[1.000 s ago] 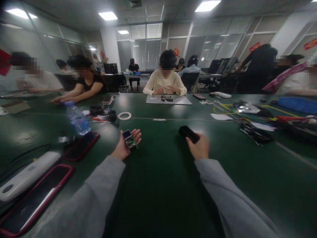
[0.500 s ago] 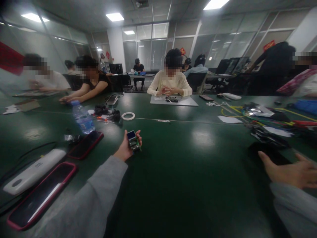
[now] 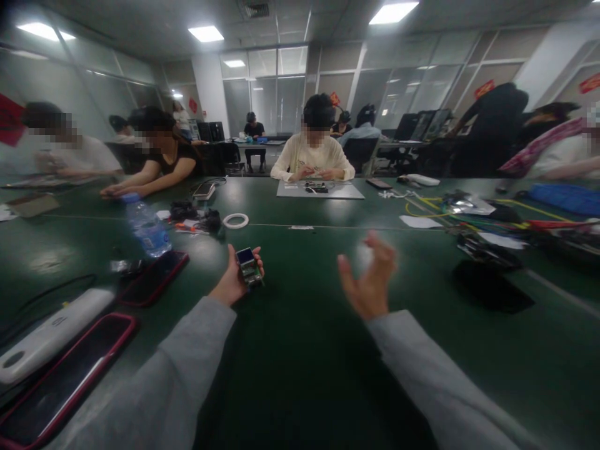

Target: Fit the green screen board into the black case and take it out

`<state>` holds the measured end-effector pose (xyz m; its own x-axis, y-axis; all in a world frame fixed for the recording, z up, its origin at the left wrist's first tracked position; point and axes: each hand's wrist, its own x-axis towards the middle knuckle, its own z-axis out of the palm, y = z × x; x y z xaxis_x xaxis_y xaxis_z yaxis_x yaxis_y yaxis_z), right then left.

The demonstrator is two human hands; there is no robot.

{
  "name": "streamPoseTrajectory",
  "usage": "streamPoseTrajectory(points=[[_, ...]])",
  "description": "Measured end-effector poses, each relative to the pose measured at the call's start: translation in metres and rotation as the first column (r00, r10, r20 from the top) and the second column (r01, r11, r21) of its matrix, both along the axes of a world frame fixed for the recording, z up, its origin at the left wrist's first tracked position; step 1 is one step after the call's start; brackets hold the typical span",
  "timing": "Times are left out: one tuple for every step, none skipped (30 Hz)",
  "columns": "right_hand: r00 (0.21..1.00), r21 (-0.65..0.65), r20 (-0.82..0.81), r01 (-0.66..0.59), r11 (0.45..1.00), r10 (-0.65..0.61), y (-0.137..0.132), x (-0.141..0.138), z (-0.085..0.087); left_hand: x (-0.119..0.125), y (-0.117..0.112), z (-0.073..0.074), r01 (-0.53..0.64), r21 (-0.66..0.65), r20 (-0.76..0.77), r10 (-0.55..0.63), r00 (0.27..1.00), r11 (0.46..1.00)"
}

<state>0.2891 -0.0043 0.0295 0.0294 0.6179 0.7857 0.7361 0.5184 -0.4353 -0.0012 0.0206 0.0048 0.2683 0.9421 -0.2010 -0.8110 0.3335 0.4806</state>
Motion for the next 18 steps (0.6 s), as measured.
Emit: streamPoseTrajectory(points=[[0.996,0.031,0.079,-0.032,0.999,0.029,-0.008,-0.034,-0.007,0.000,0.000,0.000,-0.004,-0.002,-0.009,0.004,1.000,1.000],[0.983,0.009,0.158,-0.093,0.996,0.090,-0.016,-0.066,-0.013,0.001,0.000,0.001,-0.007,0.000,-0.017,0.007,1.000,1.000],[0.956,-0.045,0.234,-0.170,0.984,0.176,-0.024,-0.094,-0.018,0.001,0.001,0.001,-0.007,0.002,-0.025,0.007,1.000,1.000],[0.937,-0.091,0.264,-0.210,0.973,0.227,-0.030,-0.116,-0.022,0.002,0.001,0.001,-0.005,-0.001,-0.035,0.005,0.999,1.000],[0.935,-0.127,0.254,-0.219,0.967,0.245,-0.034,-0.134,-0.025,0.003,0.001,0.001,-0.001,-0.012,-0.049,0.001,0.999,1.000],[0.938,-0.154,0.236,-0.223,0.963,0.255,-0.036,-0.146,-0.026,0.003,0.001,0.001,0.005,-0.029,-0.065,-0.007,0.998,1.000],[0.945,-0.167,0.211,-0.217,0.962,0.250,-0.036,-0.154,-0.027,0.004,0.001,0.002,0.013,-0.048,-0.081,-0.017,0.997,0.999],[0.951,-0.173,0.190,-0.212,0.962,0.243,-0.035,-0.158,-0.026,0.004,0.001,0.002,0.023,-0.063,-0.095,-0.029,0.995,0.998],[0.953,-0.177,0.179,-0.212,0.961,0.243,-0.034,-0.159,-0.026,0.005,0.002,0.002,0.034,-0.072,-0.105,-0.042,0.994,0.997],[0.954,-0.179,0.173,-0.215,0.960,0.246,-0.032,-0.159,-0.026,0.005,0.002,0.002,0.048,-0.074,-0.110,-0.056,0.992,0.996],[0.954,-0.182,0.167,-0.217,0.959,0.247,-0.030,-0.158,-0.026,0.005,0.002,0.001,0.069,-0.072,-0.111,-0.076,0.991,0.995],[0.957,-0.187,0.153,-0.216,0.958,0.245,-0.028,-0.157,-0.026,0.005,0.003,0.000,0.096,-0.068,-0.110,-0.103,0.989,0.993],[0.961,-0.192,0.131,-0.217,0.957,0.244,-0.027,-0.155,-0.027,0.005,0.003,-0.001,0.123,-0.060,-0.109,-0.129,0.986,0.991],[0.964,-0.196,0.102,-0.222,0.955,0.245,-0.026,-0.154,-0.027,0.004,0.003,-0.002,0.149,-0.047,-0.115,-0.153,0.982,0.988],[0.966,-0.197,0.068,-0.231,0.953,0.248,-0.026,-0.153,-0.027,0.003,0.002,-0.003,0.173,-0.031,-0.130,-0.175,0.976,0.984],[0.967,-0.197,0.031,-0.242,0.950,0.253,-0.026,-0.152,-0.027,0.002,0.001,-0.004,0.198,-0.018,-0.156,-0.198,0.968,0.980],[0.966,-0.195,-0.005,-0.256,0.947,0.260,-0.026,-0.152,-0.026,0.001,0.000,-0.005,0.226,-0.008,-0.185,-0.224,0.957,0.974],[0.963,-0.193,-0.035,-0.269,0.943,0.268,-0.026,-0.152,-0.026,0.000,-0.001,-0.006,0.254,0.001,-0.209,-0.248,0.946,0.967]])
